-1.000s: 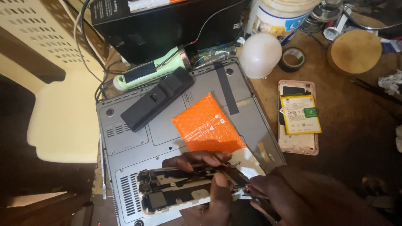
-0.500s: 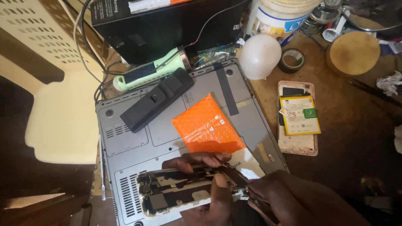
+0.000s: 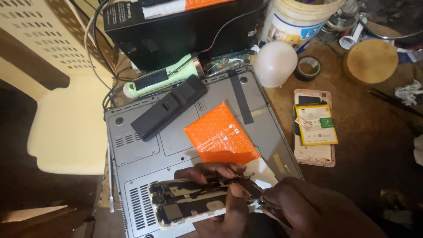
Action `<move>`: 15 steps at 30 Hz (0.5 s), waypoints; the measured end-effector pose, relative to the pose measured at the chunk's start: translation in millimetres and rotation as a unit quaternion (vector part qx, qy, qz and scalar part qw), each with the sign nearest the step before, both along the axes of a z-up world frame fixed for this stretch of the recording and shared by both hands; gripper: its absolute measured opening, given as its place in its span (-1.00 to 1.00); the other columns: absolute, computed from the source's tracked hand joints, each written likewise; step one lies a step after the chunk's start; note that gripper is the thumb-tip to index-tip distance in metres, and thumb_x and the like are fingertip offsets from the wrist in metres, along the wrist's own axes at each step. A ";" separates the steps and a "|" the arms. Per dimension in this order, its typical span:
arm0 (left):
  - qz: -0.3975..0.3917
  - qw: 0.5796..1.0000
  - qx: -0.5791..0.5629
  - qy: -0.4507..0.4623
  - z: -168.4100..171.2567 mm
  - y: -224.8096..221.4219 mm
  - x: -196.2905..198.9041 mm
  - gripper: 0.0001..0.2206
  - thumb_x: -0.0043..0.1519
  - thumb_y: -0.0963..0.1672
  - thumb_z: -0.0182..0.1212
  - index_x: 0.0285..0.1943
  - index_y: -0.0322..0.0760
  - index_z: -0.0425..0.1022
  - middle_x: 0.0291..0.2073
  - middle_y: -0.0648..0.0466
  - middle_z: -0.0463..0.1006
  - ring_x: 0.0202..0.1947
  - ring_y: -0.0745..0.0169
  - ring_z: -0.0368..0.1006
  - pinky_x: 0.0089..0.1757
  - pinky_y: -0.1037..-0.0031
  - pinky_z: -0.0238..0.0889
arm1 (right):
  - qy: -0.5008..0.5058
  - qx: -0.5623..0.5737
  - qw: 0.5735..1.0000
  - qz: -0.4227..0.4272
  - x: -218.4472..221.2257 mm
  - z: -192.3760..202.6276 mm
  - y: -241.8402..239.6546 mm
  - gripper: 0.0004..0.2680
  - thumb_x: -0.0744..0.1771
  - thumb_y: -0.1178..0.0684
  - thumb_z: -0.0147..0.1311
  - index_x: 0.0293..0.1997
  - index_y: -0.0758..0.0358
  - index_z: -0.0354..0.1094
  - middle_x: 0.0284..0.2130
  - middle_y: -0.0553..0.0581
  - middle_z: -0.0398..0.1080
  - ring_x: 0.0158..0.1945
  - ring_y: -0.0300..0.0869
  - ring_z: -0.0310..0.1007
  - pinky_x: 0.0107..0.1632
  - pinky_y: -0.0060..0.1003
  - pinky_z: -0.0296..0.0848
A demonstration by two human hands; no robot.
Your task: Using a small tool to disassemble and manipulate internal components of a mobile phone on a repair bench.
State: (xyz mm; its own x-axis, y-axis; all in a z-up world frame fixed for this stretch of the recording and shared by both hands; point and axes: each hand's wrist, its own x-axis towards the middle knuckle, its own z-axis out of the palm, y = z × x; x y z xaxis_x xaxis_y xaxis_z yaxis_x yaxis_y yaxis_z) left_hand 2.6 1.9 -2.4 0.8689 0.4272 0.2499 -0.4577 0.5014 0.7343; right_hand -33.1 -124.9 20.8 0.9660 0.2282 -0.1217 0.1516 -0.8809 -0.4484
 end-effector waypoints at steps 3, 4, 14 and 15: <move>0.002 0.999 -0.014 0.028 3.5 0.3 -2.9 -0.71 -0.04 -0.29 0.10 -0.28 -0.24 0.05 -0.49 -0.05 0.31 -0.43 0.08 0.33 -0.22 0.33 0.29 | 0.025 0.009 1.000 -0.004 0.9 5.6 2.8 -0.84 0.17 -0.20 0.04 -0.33 -0.13 0.31 -0.48 -0.09 0.40 -0.47 -0.10 0.49 -0.51 -0.13 0.39; 0.005 0.999 -0.019 0.026 3.3 0.0 -2.5 -0.71 -0.04 -0.29 0.11 -0.27 -0.25 0.06 -0.49 -0.05 0.32 -0.43 0.08 0.33 -0.22 0.34 0.30 | 0.032 0.008 0.999 0.003 1.2 6.3 2.4 -0.85 0.17 -0.19 0.04 -0.34 -0.13 0.31 -0.48 -0.10 0.39 -0.46 -0.13 0.49 -0.50 -0.15 0.39; 0.010 0.999 -0.032 0.011 8.1 -8.4 -3.6 -0.72 -0.03 -0.24 0.17 -0.29 -0.23 0.10 -0.51 -0.04 0.33 -0.44 0.09 0.37 -0.29 0.40 0.32 | 0.104 0.053 0.966 -0.230 34.5 54.6 -4.3 -0.86 0.10 -0.16 0.03 -0.41 -0.23 0.43 -0.54 -0.27 0.59 -0.43 -0.41 0.58 -0.35 -0.44 0.41; 0.003 0.999 -0.032 0.001 8.3 -10.7 -3.2 -0.72 -0.03 -0.24 0.17 -0.29 -0.23 0.10 -0.51 -0.04 0.33 -0.44 0.09 0.37 -0.29 0.40 0.32 | 0.093 0.057 0.966 -0.235 34.2 58.5 -16.8 -0.86 0.10 -0.16 0.03 -0.41 -0.23 0.43 -0.54 -0.27 0.59 -0.43 -0.41 0.58 -0.35 -0.44 0.41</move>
